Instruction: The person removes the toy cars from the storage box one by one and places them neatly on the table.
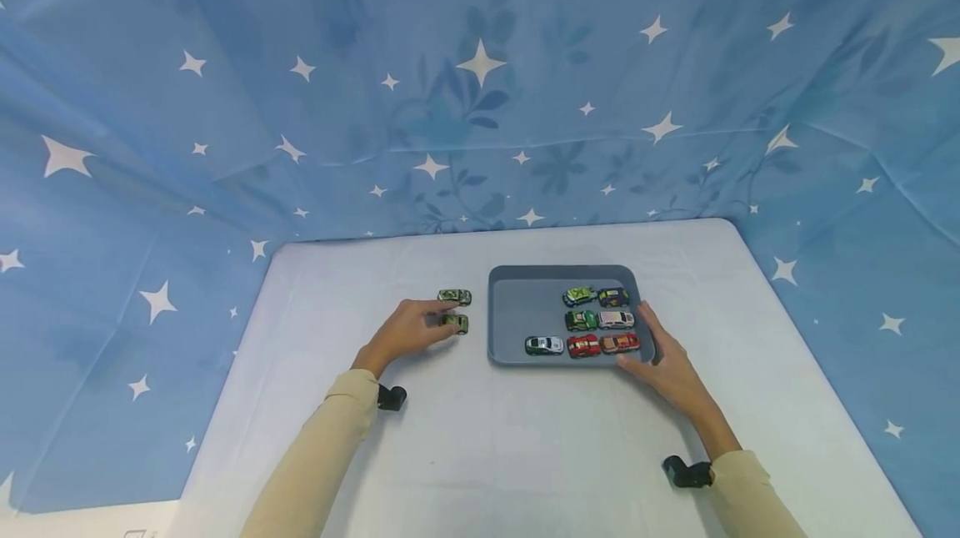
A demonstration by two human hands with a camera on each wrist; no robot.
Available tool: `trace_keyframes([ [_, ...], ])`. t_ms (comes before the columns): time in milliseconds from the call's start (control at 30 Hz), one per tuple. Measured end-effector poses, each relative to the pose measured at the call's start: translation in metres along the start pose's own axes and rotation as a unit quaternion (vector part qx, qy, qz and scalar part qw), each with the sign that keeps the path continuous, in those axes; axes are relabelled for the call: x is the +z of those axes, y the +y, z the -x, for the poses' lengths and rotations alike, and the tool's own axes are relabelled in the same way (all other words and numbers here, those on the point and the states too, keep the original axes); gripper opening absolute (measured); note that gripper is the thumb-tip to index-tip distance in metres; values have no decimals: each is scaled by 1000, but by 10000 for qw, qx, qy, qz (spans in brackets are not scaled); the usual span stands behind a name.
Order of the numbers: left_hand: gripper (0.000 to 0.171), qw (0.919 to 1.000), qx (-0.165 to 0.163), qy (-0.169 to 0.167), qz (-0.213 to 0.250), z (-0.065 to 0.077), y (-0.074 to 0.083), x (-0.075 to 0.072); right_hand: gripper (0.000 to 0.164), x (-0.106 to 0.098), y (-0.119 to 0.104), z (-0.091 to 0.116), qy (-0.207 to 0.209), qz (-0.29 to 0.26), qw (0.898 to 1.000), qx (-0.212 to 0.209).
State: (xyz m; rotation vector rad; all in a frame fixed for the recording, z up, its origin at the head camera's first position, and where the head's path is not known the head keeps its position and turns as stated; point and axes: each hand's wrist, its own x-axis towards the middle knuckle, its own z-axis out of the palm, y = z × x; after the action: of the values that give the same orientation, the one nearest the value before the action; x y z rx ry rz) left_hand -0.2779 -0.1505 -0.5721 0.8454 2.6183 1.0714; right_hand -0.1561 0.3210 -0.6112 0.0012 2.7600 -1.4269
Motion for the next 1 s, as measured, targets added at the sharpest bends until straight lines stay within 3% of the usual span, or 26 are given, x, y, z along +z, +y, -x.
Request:
trace_keyframes([
  [167,64,9985,-101,397,350,4,1,-8,106,0,2,0,-5,20,10000,-19],
  [400,99,9962,-343,722,334,4,-8,-13,106,0,0,0,-2,19,10000,-16],
  [767,105,9913,-664,972,591,4,-16,-14,106,-1,1,-1,-4,25,10000,28],
  [1000,103,9891,-606,988,907,-3,-6,-12,106,-1,2,-1,-31,41,10000,67],
])
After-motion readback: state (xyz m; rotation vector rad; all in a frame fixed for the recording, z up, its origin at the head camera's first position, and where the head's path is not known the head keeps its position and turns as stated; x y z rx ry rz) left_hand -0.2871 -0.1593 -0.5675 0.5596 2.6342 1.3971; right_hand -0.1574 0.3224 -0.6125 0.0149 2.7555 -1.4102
